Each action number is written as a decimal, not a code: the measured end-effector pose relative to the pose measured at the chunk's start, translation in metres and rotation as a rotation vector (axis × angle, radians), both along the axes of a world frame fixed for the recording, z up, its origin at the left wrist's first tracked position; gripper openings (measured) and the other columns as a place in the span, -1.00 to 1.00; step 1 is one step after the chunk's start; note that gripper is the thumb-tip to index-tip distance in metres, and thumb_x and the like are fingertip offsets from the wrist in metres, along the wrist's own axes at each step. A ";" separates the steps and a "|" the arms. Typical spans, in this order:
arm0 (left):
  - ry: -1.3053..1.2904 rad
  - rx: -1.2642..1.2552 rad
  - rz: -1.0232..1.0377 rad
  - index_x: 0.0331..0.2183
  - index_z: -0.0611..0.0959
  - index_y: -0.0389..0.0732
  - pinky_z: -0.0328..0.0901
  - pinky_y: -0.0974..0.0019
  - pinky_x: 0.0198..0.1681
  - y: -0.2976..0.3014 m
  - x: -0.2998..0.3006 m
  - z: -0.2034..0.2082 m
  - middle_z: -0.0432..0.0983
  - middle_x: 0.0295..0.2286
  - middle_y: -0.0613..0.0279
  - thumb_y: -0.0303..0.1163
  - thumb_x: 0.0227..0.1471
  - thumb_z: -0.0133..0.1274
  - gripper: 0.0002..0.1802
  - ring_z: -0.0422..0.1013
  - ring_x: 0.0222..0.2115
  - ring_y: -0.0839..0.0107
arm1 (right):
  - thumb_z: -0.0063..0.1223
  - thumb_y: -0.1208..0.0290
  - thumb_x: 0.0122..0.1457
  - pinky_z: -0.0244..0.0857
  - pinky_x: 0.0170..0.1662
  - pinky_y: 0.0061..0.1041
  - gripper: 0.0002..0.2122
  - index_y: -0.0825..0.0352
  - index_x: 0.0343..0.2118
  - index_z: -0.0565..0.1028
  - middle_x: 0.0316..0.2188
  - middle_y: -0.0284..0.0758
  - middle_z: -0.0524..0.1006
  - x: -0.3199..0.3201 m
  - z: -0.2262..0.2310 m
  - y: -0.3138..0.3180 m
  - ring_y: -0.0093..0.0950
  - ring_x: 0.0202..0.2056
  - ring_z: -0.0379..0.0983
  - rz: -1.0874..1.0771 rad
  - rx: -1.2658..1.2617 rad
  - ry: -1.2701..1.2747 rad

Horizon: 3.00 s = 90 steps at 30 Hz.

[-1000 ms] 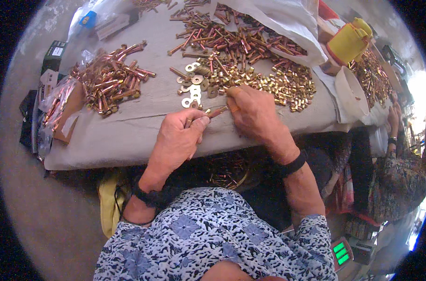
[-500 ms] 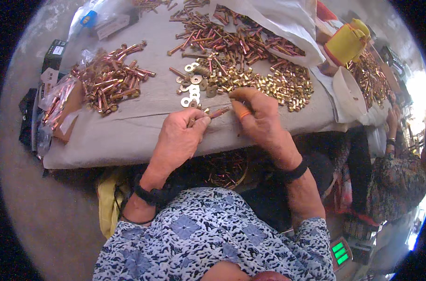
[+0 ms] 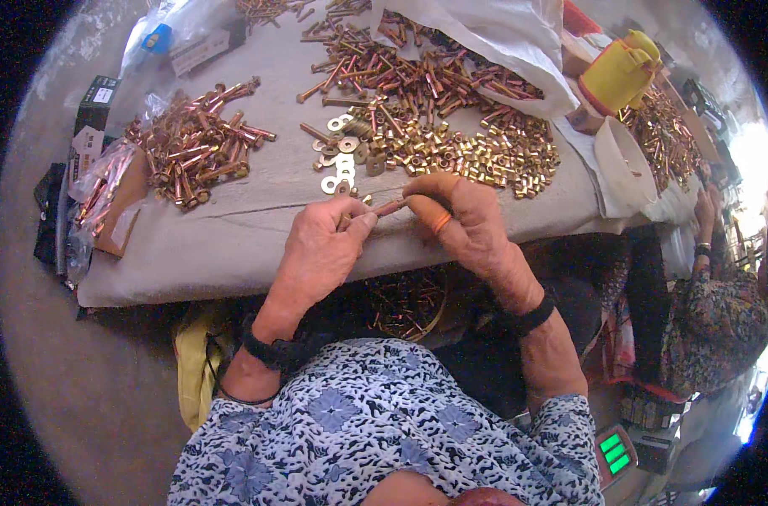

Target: Manually placing washers onto metal screws and sorting them at a workbench.

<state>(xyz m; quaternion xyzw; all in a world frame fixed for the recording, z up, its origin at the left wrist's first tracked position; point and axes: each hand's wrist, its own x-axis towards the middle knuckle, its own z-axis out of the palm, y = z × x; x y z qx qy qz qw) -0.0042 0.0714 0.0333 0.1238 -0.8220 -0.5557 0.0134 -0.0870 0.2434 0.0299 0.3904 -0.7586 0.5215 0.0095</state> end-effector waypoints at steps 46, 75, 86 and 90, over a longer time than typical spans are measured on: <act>0.055 0.006 -0.069 -0.45 0.56 -0.26 0.14 0.41 -0.70 -0.003 0.002 -0.005 0.32 -0.75 0.34 -0.32 -0.02 -0.03 -0.80 0.23 -0.76 0.59 | 0.03 0.51 -0.06 0.22 -0.22 -0.41 -0.89 0.31 -0.40 0.45 -0.39 -0.24 0.45 -0.001 0.012 -0.002 -0.28 -0.29 0.34 -0.032 -0.095 0.363; -0.095 0.314 -0.161 -0.46 0.52 -0.21 0.01 0.56 -0.83 -0.009 0.009 0.008 0.29 -0.75 0.42 -0.31 0.03 -0.05 -0.82 0.14 -0.85 0.69 | 0.10 0.44 -0.02 0.25 -0.42 -0.44 -0.88 0.31 -0.42 0.45 -0.56 -0.24 0.44 0.002 0.008 0.007 -0.31 -0.49 0.38 0.101 0.135 0.180; -0.136 0.328 -0.141 -0.45 0.53 -0.27 0.04 0.52 -0.81 -0.016 0.012 0.017 0.31 -0.74 0.42 -0.35 0.02 -0.04 -0.82 0.17 -0.81 0.67 | 0.10 0.37 -0.01 0.20 -0.52 -0.49 -0.86 0.33 -0.48 0.47 -0.64 -0.29 0.41 0.002 0.017 -0.011 -0.42 -0.57 0.36 0.072 0.127 -0.041; 0.104 0.122 0.223 -0.35 0.56 -0.27 0.07 0.55 -0.75 -0.047 0.007 0.038 0.35 -0.69 0.43 -0.38 -0.01 0.00 -0.82 0.19 -0.75 0.69 | 0.09 0.37 -0.02 0.21 -0.50 -0.45 -0.83 0.30 -0.37 0.46 -0.56 -0.28 0.43 0.001 0.015 -0.026 -0.33 -0.55 0.36 -0.013 0.100 -0.084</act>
